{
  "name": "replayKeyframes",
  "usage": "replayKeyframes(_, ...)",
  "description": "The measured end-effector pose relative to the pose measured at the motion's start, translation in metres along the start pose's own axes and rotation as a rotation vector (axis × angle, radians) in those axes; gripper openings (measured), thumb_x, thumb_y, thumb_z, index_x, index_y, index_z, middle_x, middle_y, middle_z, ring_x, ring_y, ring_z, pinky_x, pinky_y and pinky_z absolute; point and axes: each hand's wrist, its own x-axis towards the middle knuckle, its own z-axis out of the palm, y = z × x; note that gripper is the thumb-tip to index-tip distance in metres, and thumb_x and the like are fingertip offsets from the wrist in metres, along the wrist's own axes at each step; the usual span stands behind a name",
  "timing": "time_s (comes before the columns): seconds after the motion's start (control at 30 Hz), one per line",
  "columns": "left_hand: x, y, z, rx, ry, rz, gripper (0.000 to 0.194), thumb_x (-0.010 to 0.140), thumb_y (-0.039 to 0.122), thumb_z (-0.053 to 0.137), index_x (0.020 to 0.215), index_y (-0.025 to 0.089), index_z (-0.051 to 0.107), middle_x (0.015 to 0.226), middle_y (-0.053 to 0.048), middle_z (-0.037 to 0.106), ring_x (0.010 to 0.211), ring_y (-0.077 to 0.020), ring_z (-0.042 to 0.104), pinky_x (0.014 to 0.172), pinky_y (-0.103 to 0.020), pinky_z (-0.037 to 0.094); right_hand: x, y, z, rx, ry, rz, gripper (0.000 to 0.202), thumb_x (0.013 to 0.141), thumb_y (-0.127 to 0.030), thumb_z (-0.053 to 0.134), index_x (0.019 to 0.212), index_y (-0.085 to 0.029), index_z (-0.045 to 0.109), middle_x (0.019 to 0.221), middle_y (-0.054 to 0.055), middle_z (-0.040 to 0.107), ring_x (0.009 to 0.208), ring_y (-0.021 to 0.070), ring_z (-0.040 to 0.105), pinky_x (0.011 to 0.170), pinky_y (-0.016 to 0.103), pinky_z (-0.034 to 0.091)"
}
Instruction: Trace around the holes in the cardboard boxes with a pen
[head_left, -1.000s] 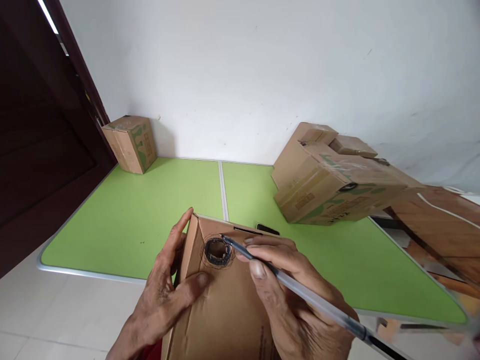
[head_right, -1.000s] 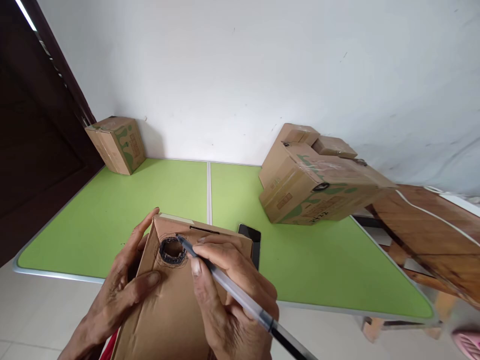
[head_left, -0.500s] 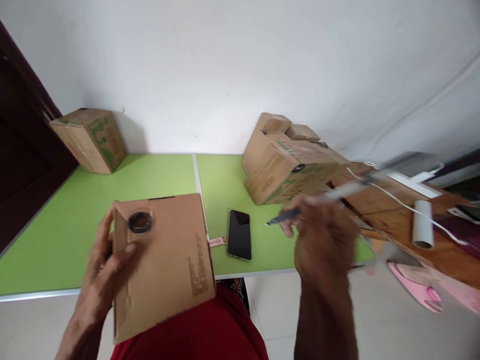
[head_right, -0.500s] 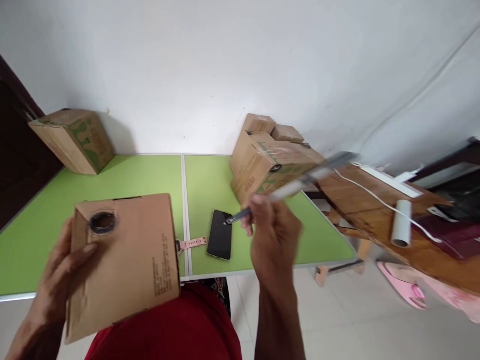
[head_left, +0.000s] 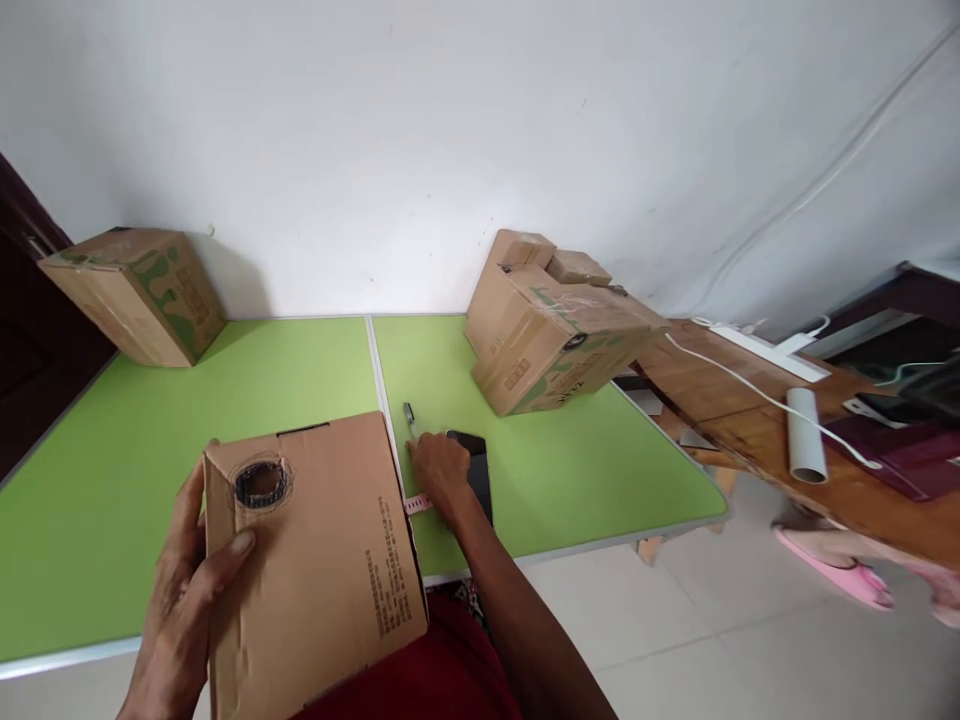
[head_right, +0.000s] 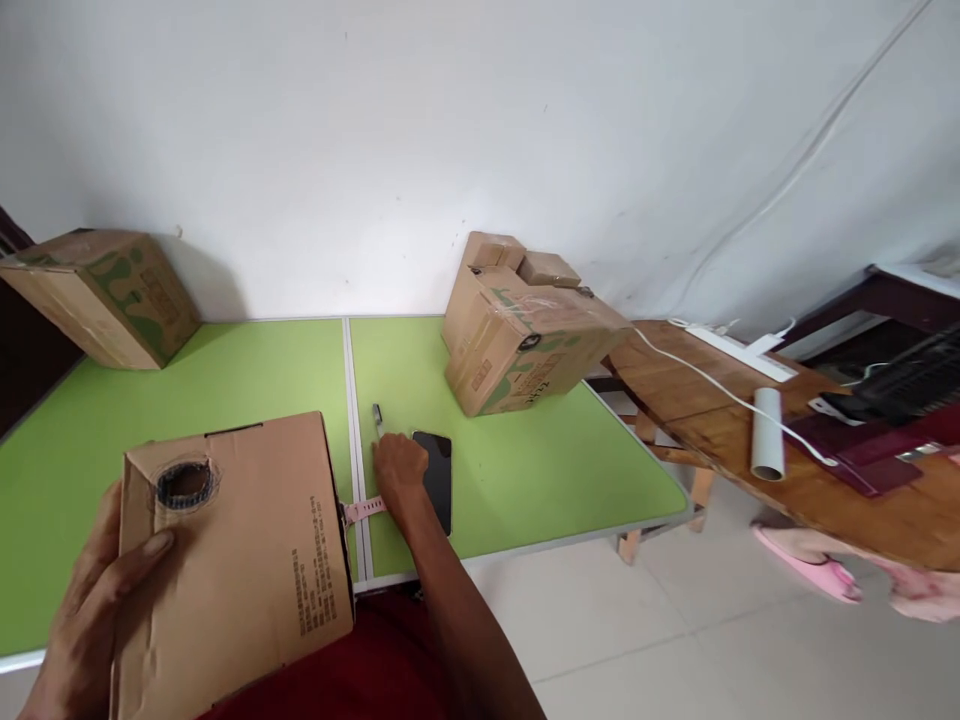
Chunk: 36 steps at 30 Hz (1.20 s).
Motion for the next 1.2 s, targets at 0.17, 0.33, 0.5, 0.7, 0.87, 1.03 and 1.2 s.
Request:
replayKeyframes(0.17,0.004,0.002,0.006,0.001,-0.042,-0.059,0.116,0.078,0.079,0.087,0.178,0.046,0.039,0.174,0.000,0.060,0.160,-0.0514,0.052,0.125,-0.059,0.052,-0.030,0.003,-0.033,-0.454,0.138,0.215,0.034,0.110,-0.031,0.076,0.137,-0.010,0.072,0.141,0.022,0.074,0.137,0.0385,0.070,0.114,0.056,0.058)
replayKeyframes(0.33,0.006,-0.003,0.009,-0.021,-0.053,0.009,0.119,0.079,0.077,0.089,0.180,0.041,0.038,0.174,-0.003,0.060,0.164,-0.0513,0.047,0.134,-0.061,0.043,-0.059,0.022,-0.041,-0.591,0.163,0.334,0.074,0.102,-0.053,0.083,0.143,0.006,0.063,0.147,0.040,0.065,0.147,0.0519,0.061,0.109,0.054,0.058)
replayKeyframes(0.5,0.000,-0.008,0.009,-0.006,-0.051,-0.005,0.115,0.082,0.077,0.086,0.181,0.041,0.038,0.171,-0.002,0.064,0.159,-0.0484,0.056,0.130,-0.059,0.052,-0.050,0.033,-0.032,-0.533,0.132,0.370,0.084,0.092,-0.046,0.092,0.145,0.010,0.061,0.148,0.043,0.065,0.144,0.0534,0.064,0.107,0.054,0.058)
replayKeyframes(0.7,-0.002,-0.008,0.011,0.029,-0.059,0.021,0.113,0.084,0.079,0.083,0.180,0.041,0.039,0.175,-0.001,0.059,0.161,-0.0481,0.055,0.128,-0.057,0.056,-0.045,0.059,-0.046,-0.272,0.137,0.355,0.071,0.077,-0.053,0.096,0.126,-0.007,0.073,0.132,0.032,0.078,0.128,0.0491,0.075,0.098,0.047,0.060)
replayKeyframes(0.87,-0.004,-0.002,0.015,0.020,-0.015,-0.025,0.120,0.081,0.081,0.084,0.182,0.038,0.034,0.175,-0.003,0.061,0.168,-0.0525,0.043,0.133,-0.066,0.048,-0.042,0.079,-0.051,0.112,0.105,0.282,0.034,0.070,-0.042,0.086,0.094,-0.022,0.074,0.102,0.014,0.086,0.110,0.0401,0.081,0.091,0.043,0.062)
replayKeyframes(1.03,-0.003,0.000,0.015,0.028,-0.019,-0.037,0.115,0.086,0.079,0.081,0.183,0.040,0.032,0.175,-0.002,0.060,0.172,-0.0518,0.034,0.134,-0.065,0.047,-0.067,0.078,-0.058,0.581,-0.033,0.252,0.060,0.070,-0.058,0.087,0.114,-0.019,0.073,0.117,0.018,0.087,0.111,0.0403,0.085,0.094,0.051,0.069)
replayKeyframes(1.2,0.005,-0.009,0.011,0.006,-0.034,-0.034,0.118,0.077,0.077,0.088,0.180,0.044,0.038,0.174,-0.002,0.061,0.163,-0.0544,0.048,0.138,-0.073,0.036,-0.111,0.043,-0.074,1.187,-0.155,0.201,0.054,0.083,-0.038,0.101,0.128,-0.018,0.080,0.140,0.017,0.082,0.121,0.0336,0.083,0.102,0.050,0.070)
